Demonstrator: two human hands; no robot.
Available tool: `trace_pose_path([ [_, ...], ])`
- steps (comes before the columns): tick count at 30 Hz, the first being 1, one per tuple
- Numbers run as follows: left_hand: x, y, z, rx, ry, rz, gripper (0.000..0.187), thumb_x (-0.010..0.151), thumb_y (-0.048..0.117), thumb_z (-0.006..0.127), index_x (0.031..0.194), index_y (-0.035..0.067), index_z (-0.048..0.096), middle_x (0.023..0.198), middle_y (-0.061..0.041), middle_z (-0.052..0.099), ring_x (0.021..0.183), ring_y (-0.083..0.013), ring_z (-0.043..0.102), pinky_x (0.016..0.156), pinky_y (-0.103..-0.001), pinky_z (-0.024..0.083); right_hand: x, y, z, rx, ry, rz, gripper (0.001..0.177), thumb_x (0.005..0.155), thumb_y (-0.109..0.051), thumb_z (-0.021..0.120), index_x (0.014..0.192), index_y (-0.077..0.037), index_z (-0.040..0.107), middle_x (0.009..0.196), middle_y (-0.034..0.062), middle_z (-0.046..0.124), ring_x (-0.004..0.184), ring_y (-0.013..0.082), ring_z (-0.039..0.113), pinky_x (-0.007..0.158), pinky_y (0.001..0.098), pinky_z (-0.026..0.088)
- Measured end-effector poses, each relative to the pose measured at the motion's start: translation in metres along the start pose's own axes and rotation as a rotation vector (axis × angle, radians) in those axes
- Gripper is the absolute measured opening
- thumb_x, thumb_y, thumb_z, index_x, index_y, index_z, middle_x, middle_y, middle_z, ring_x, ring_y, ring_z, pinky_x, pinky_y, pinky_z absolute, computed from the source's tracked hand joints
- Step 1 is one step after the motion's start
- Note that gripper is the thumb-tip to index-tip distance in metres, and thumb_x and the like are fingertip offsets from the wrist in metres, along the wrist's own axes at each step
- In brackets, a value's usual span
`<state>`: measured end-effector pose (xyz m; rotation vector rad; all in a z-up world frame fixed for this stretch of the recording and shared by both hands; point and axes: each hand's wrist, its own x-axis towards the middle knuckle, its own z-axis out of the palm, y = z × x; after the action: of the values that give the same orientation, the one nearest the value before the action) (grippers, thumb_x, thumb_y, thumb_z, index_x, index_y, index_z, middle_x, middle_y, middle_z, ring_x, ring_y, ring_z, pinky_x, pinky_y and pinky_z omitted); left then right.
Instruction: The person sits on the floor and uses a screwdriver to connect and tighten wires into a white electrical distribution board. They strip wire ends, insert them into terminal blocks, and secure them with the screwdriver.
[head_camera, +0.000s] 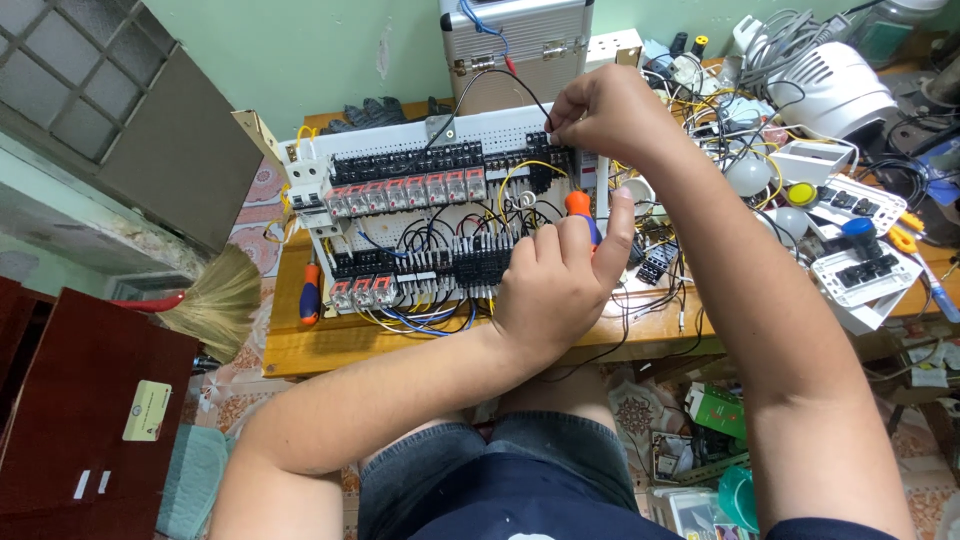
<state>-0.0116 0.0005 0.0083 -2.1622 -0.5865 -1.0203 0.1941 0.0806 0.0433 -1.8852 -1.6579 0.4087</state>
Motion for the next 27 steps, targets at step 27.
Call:
trace_pose_path([
  [27, 0.018, -0.011, -0.006, 0.025, -0.105, -0.043, 0.044, 0.108, 0.018, 0.052, 0.151, 0.014, 0.046, 0.098, -0.005, 0.058, 0.072, -0.017, 0.047, 0.057, -0.03, 0.034, 0.009, 0.03, 0.008, -0.177, 0.114, -0.34, 0.018, 0.084, -0.018, 0.086, 0.087, -0.004, 0.075, 0.099, 0.0086, 0.063, 0.086, 0.0254, 0.062, 0.077, 0.0387, 0.048],
])
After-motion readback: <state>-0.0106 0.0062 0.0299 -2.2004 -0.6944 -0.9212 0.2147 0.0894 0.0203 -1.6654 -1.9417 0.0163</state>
